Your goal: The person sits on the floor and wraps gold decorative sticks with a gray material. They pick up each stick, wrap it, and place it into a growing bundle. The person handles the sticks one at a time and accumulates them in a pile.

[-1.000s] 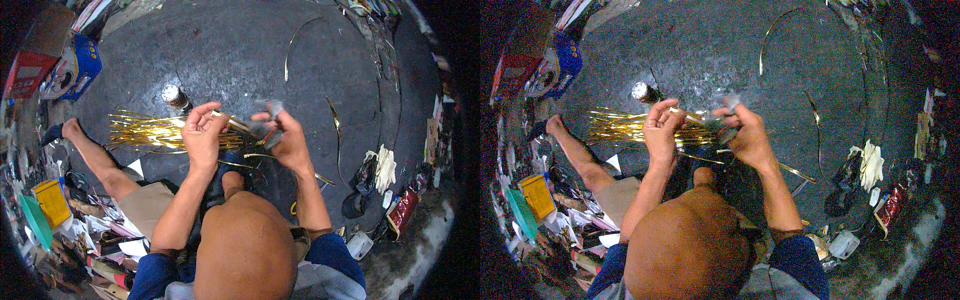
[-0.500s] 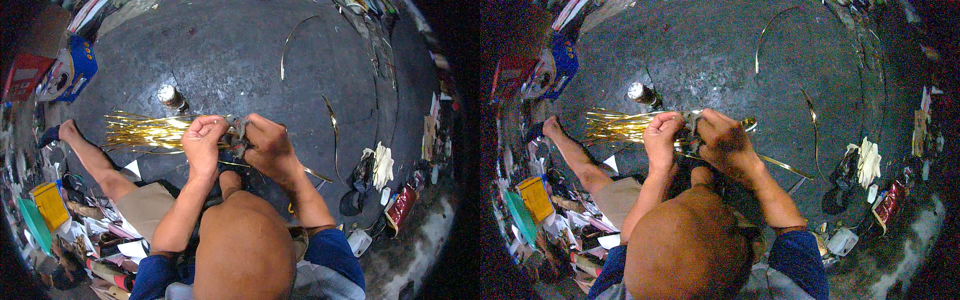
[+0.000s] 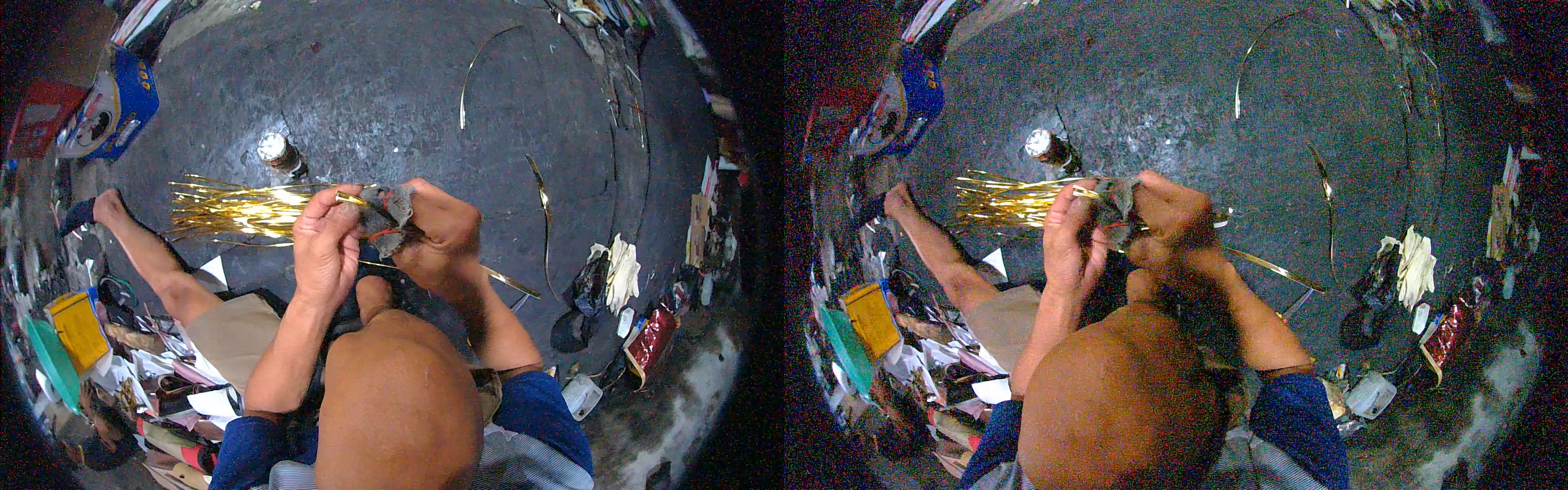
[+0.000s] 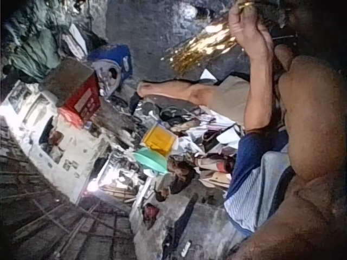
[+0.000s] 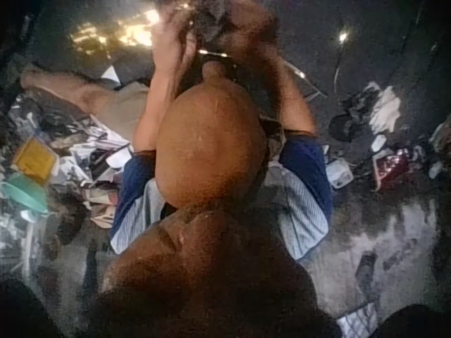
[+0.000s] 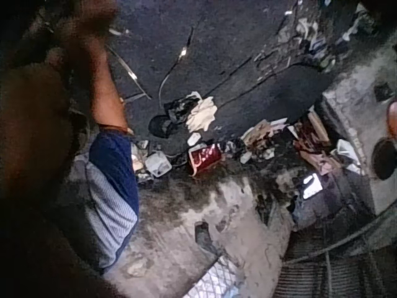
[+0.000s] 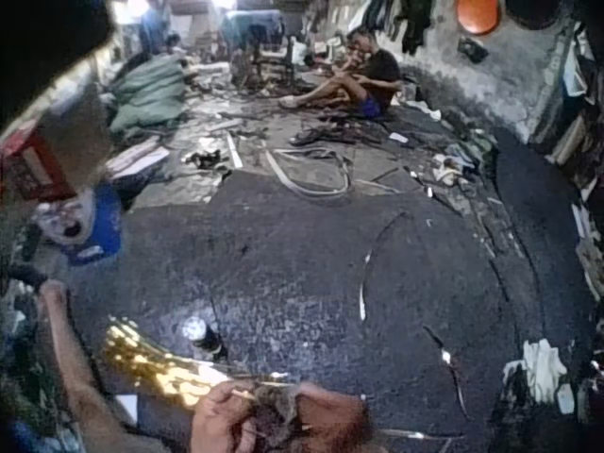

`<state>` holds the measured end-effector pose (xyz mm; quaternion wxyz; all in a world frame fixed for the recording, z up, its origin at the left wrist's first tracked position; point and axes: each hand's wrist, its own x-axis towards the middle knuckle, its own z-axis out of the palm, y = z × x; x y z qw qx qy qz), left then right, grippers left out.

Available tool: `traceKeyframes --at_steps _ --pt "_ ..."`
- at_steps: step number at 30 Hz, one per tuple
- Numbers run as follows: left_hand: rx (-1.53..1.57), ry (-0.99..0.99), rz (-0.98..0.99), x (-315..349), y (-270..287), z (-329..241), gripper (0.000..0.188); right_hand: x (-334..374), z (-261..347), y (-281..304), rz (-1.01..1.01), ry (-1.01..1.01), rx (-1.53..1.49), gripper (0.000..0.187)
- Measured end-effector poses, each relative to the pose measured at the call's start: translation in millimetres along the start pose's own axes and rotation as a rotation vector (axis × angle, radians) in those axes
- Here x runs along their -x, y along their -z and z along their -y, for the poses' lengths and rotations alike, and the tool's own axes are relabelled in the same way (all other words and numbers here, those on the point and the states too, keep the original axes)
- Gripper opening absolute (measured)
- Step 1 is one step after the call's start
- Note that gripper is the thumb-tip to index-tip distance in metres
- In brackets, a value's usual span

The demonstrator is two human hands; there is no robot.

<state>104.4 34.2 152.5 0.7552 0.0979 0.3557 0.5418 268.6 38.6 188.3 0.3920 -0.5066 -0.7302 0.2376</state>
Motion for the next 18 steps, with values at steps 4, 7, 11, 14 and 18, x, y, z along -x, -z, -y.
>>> traceKeyframes --at_steps 4,7,11,14,18 --pt "0.014 -0.023 -0.01 1.9 4.3 -12.6 0.013 -4.3 5.5 1.7 0.106 0.08 0.052 0.023" --pt "-0.022 -0.075 -0.047 4.7 6.6 -23.2 0.007 -5.4 8.0 -1.6 0.158 0.155 0.048 0.024" --pt "-0.025 -0.14 -0.044 -2.0 22.5 -48.8 0.006 2.0 8.8 -2.6 0.214 0.221 0.039 0.024" --pt "-0.043 -0.217 -0.213 -12.1 33.5 -73.3 0.007 11.1 2.7 0.1 0.244 0.233 0.042 0.024" --pt "-0.03 -0.25 -0.346 -33.4 95.4 -114.3 0.005 28.9 -1.0 6.3 0.313 0.17 0.021 0.024"
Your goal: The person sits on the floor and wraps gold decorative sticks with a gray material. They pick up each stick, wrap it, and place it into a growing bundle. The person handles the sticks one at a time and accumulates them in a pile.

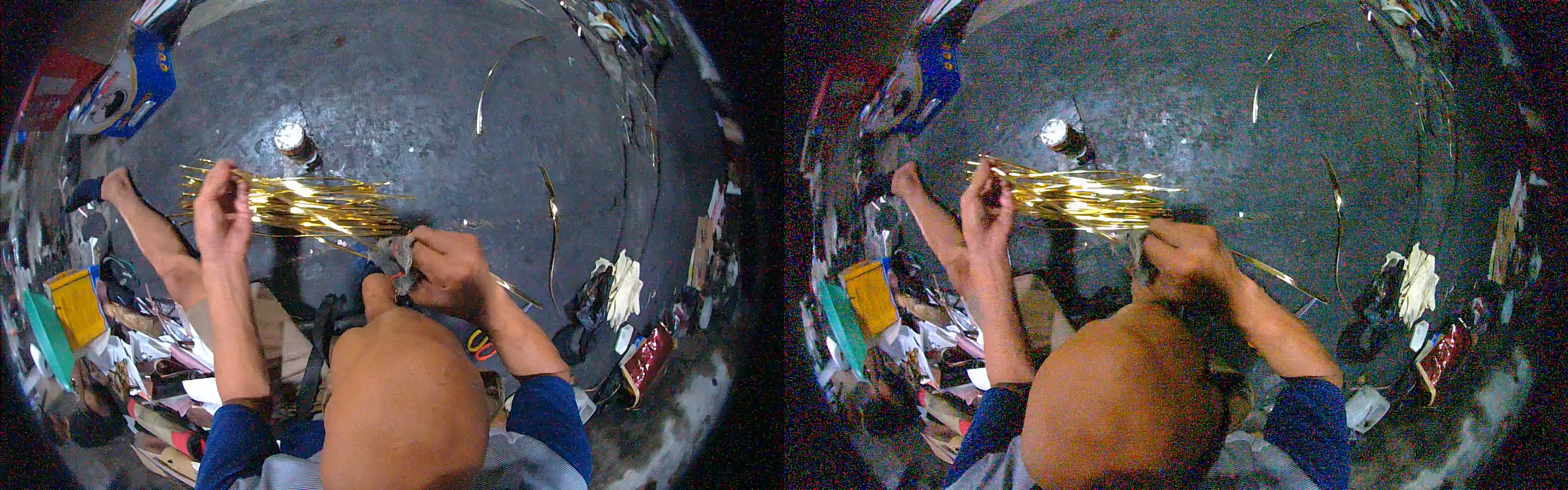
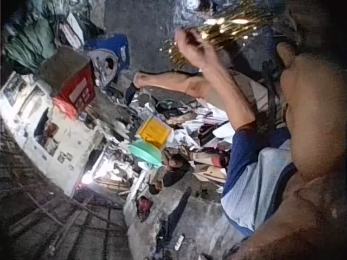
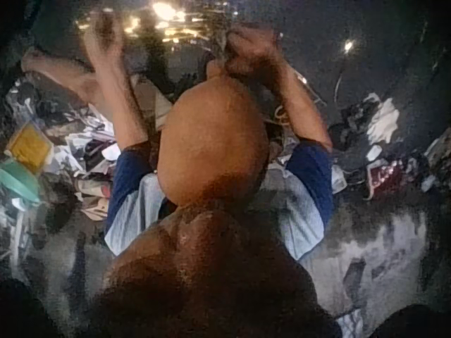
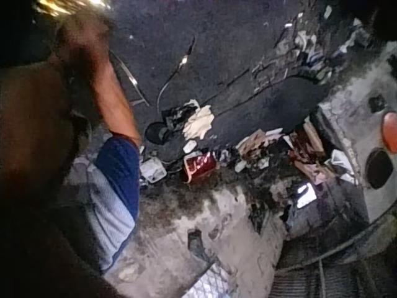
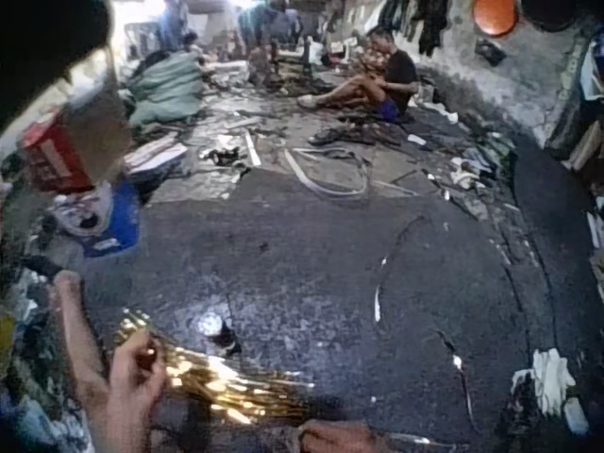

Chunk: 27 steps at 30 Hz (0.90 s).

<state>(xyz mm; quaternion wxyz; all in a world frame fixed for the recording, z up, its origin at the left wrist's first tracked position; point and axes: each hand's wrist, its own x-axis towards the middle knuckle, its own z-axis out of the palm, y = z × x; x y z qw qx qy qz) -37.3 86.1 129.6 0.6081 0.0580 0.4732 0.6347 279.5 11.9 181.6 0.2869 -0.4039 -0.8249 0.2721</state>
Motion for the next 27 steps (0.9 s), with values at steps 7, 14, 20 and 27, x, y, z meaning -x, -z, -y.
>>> traceKeyframes --at_steps 7,14,20,27 --pt "-0.251 -0.058 -0.154 -54.2 85.5 -48.1 0.008 62.6 -10.4 -15.3 0.045 -0.072 -0.087 0.023" --pt "-0.894 -0.716 -0.115 -55.1 93.6 -80.0 0.029 146.9 -54.3 -18.0 0.114 -0.358 -0.048 0.028" --pt "-1.373 -0.735 -0.505 -69.8 114.3 -1.6 0.049 157.6 -108.4 -87.1 -0.09 -0.492 0.352 0.033" --pt "-1.226 -0.048 0.419 53.7 19.7 160.5 0.025 155.8 -123.0 -135.6 -0.111 -0.484 0.207 0.033"
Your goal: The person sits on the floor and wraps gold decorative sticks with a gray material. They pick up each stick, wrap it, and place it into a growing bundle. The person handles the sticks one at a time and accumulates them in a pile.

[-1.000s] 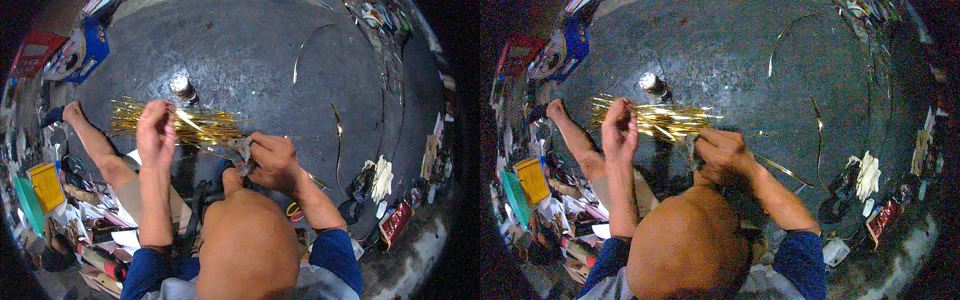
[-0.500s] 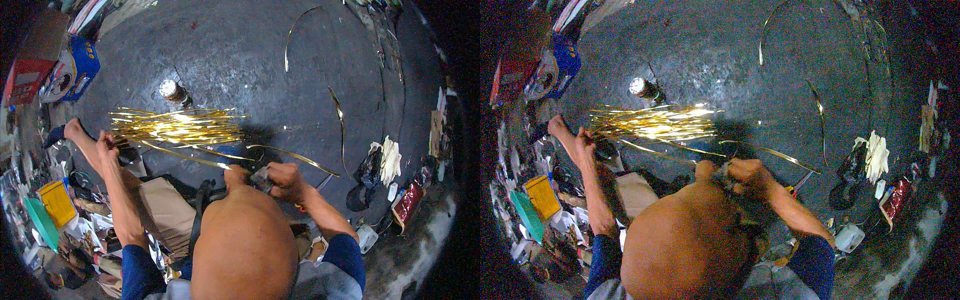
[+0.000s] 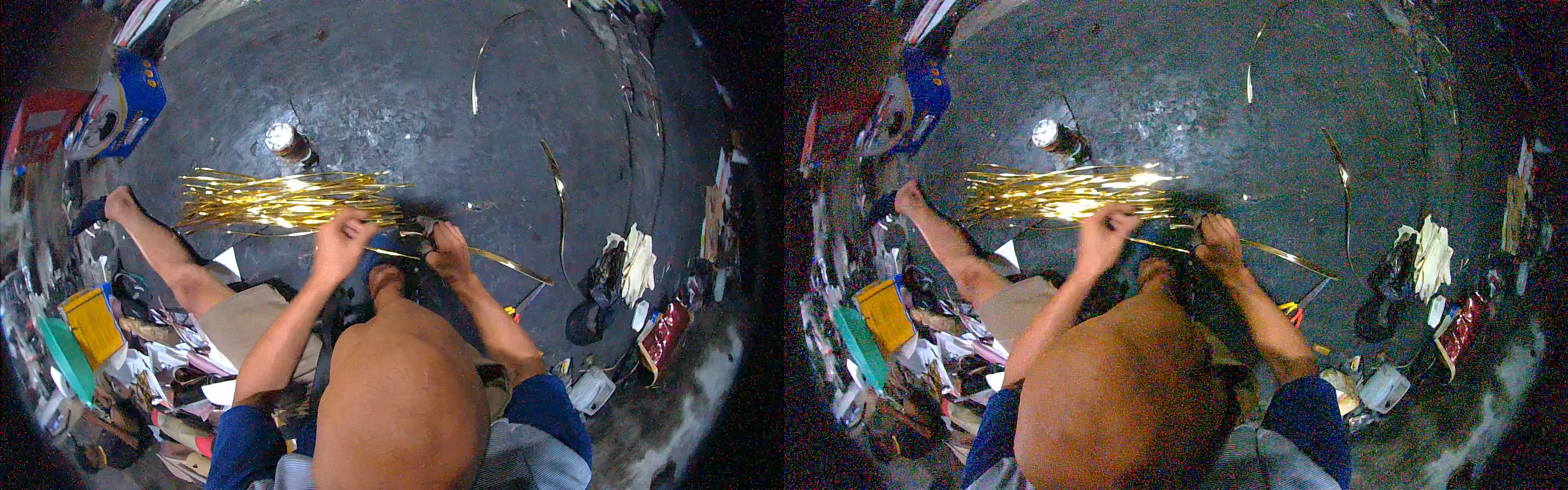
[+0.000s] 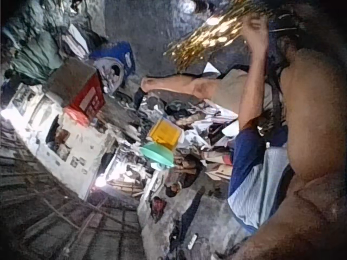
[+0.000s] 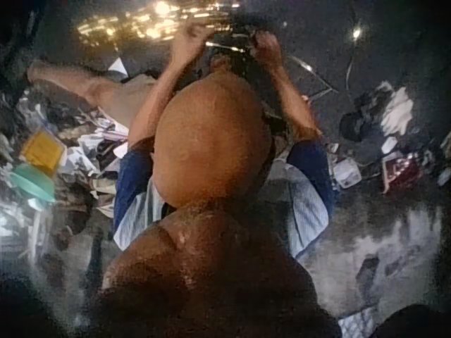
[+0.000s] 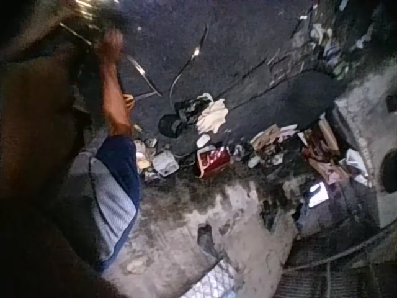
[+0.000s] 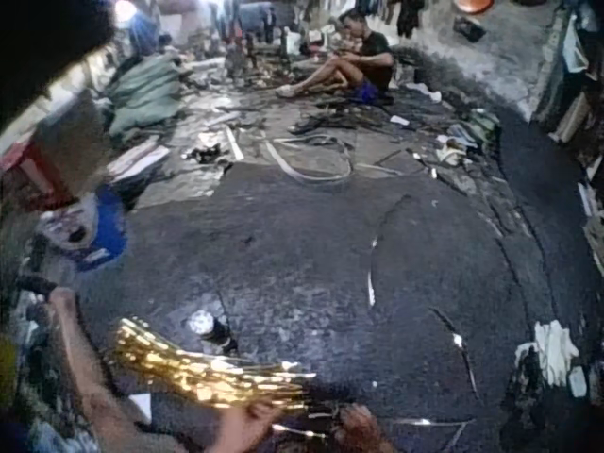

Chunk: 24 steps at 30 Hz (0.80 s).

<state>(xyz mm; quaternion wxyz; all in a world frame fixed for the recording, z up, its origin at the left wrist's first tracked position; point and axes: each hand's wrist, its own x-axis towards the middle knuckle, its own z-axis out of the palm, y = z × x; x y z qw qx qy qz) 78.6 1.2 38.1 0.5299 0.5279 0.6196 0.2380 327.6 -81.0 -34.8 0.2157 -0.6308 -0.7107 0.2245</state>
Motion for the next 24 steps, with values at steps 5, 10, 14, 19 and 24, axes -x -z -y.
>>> traceKeyframes --at_steps 5,10,14,19,24 --pt "0.377 0.246 -0.013 -2.5 -50.9 -19.7 0.02 -26.8 45.6 21.2 -0.23 0.181 0.086 0.037" --pt "0.589 0.023 -0.266 -2.9 -32.8 -49.6 0.01 -66.0 88.7 50.3 -0.168 0.177 -0.2 0.048" --pt "0.499 -0.119 -0.291 2.5 0.4 -80.3 0.012 -93.9 110.7 55.9 -0.072 0.15 -0.519 0.048" --pt "0.332 -0.25 -0.191 -3.3 38.4 -84.8 0.014 -124.9 139.0 83.8 0.038 0.182 -0.703 0.036" --pt "0.562 -0.216 -0.212 -9.2 39.1 -90.9 0.018 -133.7 142.1 100.2 0.02 0.233 -0.549 0.032"
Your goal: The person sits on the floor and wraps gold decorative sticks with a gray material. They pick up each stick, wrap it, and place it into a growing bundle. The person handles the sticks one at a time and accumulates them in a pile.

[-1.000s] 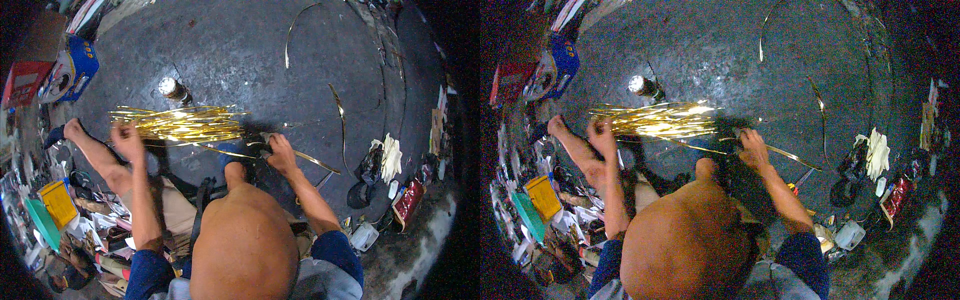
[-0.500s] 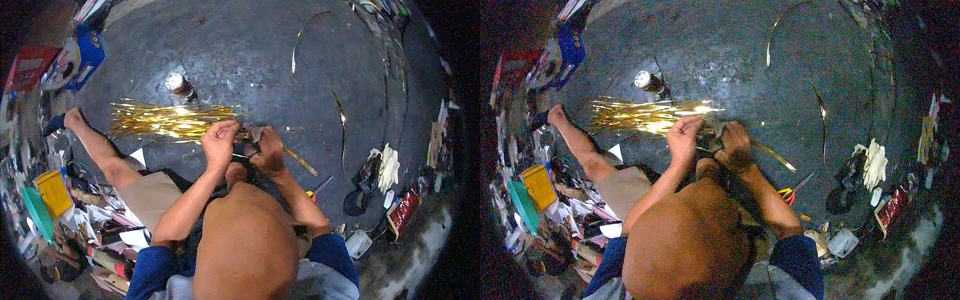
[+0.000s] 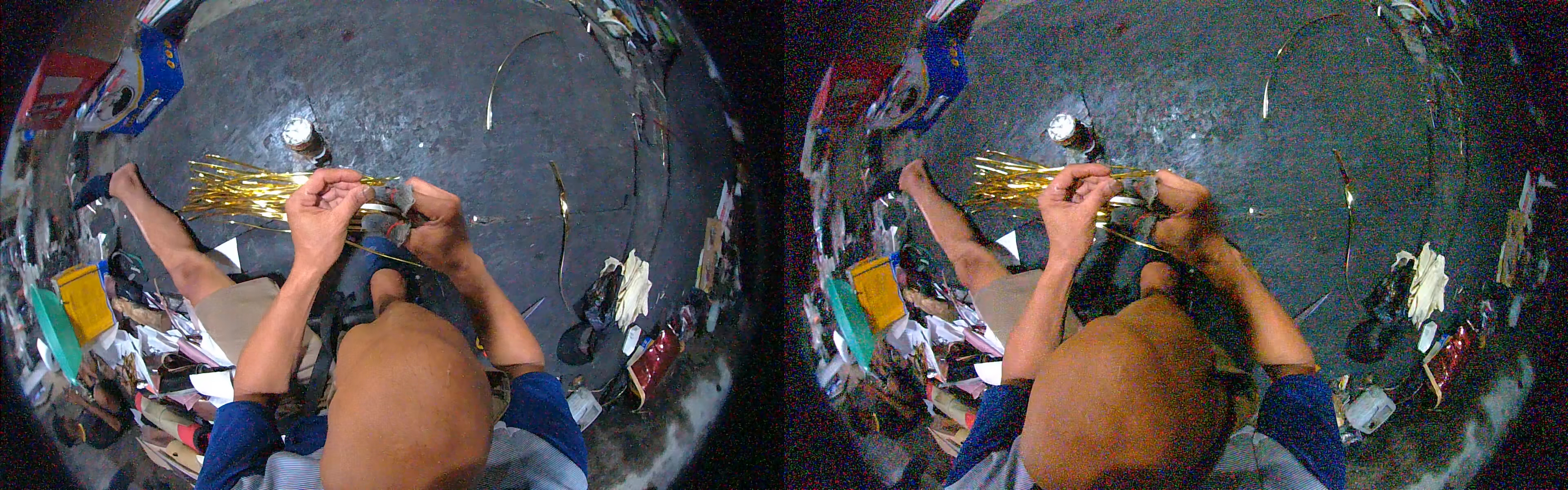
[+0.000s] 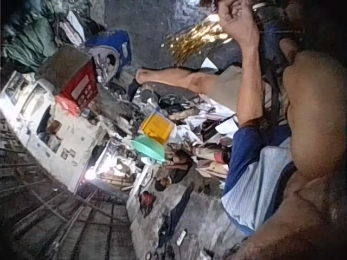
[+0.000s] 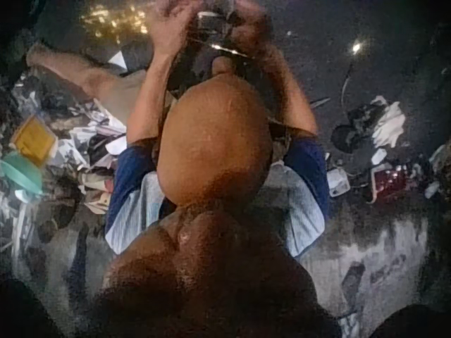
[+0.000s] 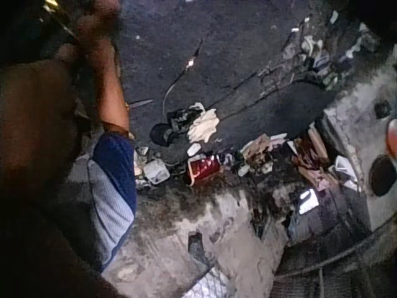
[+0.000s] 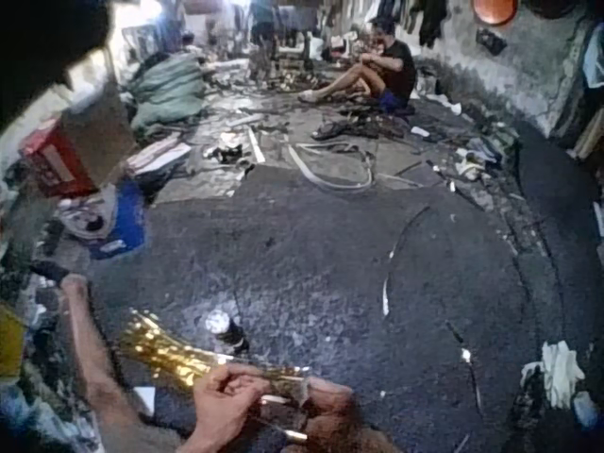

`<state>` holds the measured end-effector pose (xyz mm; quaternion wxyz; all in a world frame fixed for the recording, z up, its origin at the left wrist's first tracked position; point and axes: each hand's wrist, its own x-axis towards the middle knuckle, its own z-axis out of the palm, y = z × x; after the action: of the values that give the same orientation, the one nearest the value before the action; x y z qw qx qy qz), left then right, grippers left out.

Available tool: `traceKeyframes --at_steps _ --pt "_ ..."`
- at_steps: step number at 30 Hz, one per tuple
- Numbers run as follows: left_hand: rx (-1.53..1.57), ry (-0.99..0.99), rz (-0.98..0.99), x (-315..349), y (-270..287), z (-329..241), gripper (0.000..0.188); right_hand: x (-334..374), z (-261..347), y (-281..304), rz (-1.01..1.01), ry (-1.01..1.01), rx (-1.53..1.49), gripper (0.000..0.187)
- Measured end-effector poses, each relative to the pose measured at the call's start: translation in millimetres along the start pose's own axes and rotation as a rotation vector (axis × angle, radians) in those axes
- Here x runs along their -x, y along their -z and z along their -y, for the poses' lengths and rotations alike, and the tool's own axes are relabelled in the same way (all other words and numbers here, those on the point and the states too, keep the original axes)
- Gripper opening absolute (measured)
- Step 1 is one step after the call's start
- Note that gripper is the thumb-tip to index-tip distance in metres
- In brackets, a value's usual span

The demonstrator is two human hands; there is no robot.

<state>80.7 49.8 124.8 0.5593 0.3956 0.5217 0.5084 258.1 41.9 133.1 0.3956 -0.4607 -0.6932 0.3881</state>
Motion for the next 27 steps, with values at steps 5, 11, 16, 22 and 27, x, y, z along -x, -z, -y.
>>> traceKeyframes --at_steps 5,11,16,22,27 --pt "-0.029 -0.003 -0.015 1.5 -6.5 2.2 0.019 -0.2 13.8 3.9 -0.02 -0.072 0.056 0.029" --pt "0.155 0.232 0.044 3.8 -2.4 6.7 0.016 2.1 17.5 3.9 -0.137 0.031 0.13 0.026" --pt "0.593 0.348 0.107 20.2 -5.5 21.2 0.023 5.3 15.5 -1.0 -0.22 0.028 0.057 0.029" --pt "0.633 0.361 0.028 26.0 -7.9 23.8 0.015 12.5 16.7 -0.5 -0.17 0.088 0.196 0.026" --pt "0.542 0.367 -0.009 21.8 2.1 15.2 0.009 12.8 18.2 -2.2 -0.116 0.131 0.169 0.026"
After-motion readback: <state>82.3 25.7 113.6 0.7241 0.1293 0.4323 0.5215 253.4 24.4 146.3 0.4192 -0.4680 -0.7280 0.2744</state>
